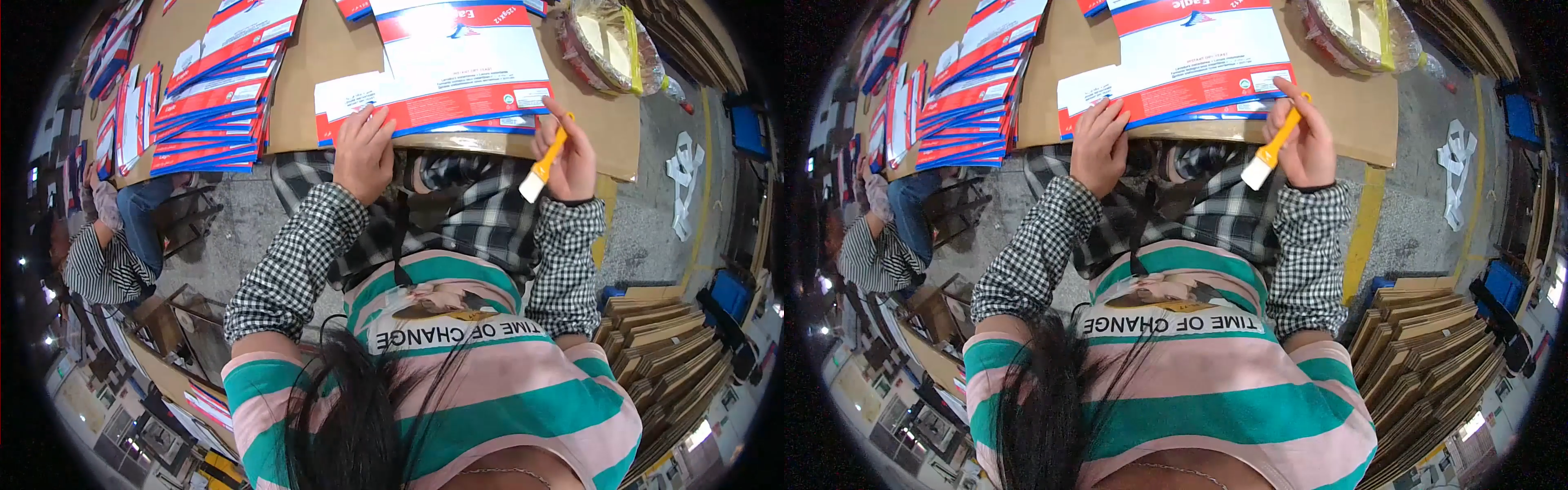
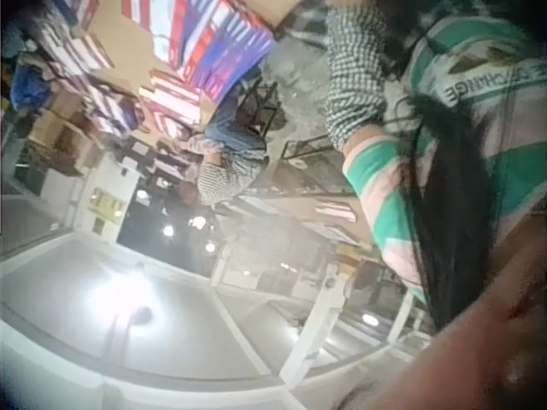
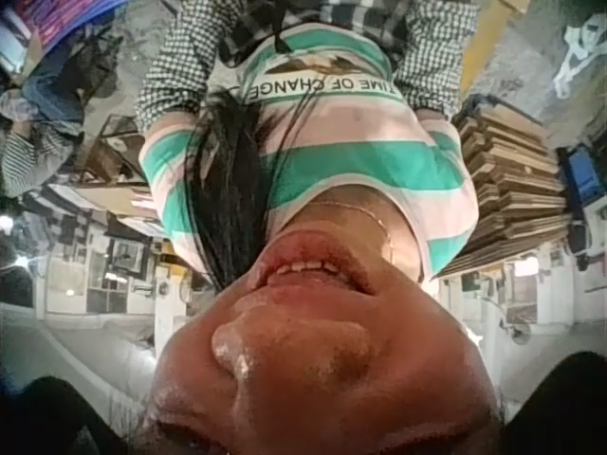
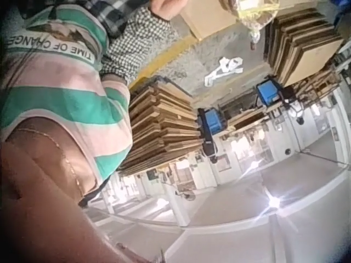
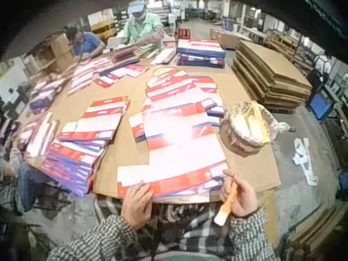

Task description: Applying glue to cardboard box flaps with a brush and folding them to assemble the boxes.

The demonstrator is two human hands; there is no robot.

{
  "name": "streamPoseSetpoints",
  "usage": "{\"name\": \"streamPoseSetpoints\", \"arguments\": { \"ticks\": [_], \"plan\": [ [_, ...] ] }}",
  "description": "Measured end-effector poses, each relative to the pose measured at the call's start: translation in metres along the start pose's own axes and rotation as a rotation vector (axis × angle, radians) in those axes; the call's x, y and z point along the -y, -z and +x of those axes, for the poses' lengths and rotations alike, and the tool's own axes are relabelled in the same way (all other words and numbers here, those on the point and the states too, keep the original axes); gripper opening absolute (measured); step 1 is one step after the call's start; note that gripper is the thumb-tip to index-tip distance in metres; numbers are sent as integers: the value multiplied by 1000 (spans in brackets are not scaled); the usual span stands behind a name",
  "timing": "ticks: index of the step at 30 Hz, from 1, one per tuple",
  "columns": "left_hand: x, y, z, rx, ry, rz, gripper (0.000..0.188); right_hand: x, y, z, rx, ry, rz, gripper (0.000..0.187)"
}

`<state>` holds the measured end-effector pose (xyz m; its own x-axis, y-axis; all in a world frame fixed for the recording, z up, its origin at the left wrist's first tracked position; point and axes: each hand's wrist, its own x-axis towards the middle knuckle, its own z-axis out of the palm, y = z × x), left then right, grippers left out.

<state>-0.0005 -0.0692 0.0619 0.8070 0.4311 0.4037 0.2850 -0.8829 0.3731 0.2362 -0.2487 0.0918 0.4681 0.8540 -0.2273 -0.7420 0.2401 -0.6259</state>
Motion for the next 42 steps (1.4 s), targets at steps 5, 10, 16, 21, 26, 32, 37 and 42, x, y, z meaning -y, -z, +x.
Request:
{"name": "streamPoseSetpoints", "arguments": {
  "ticks": [5,10,16,21,26,32,37,42],
  "plan": [
    [9,11,16,-5,185,-20,27,-25,-9,36,-51,-117,23,36],
    [27,22,42,247,390,-120,57,-47,-11,65,-156,-101,99,29],
    [27,26,64,509,501,-66,77,-53,-18,67,-247,-136,115,23],
    [32,30,79,503,506,-128,62,-49,-18,67,-244,-144,61,27],
    [45,8,84,429,488,-62,50,-56,-7,72,-196,-119,148,26],
    [51,-5,74,329,563,-281,45,-54,-11,71,-235,-153,116,25],
    [47,-7,65,196,514,-370,32,-51,-18,71,-256,-139,101,24],
    [43,-12,55,51,513,-453,28,-55,-10,71,-212,-135,75,28]
  ]
}}
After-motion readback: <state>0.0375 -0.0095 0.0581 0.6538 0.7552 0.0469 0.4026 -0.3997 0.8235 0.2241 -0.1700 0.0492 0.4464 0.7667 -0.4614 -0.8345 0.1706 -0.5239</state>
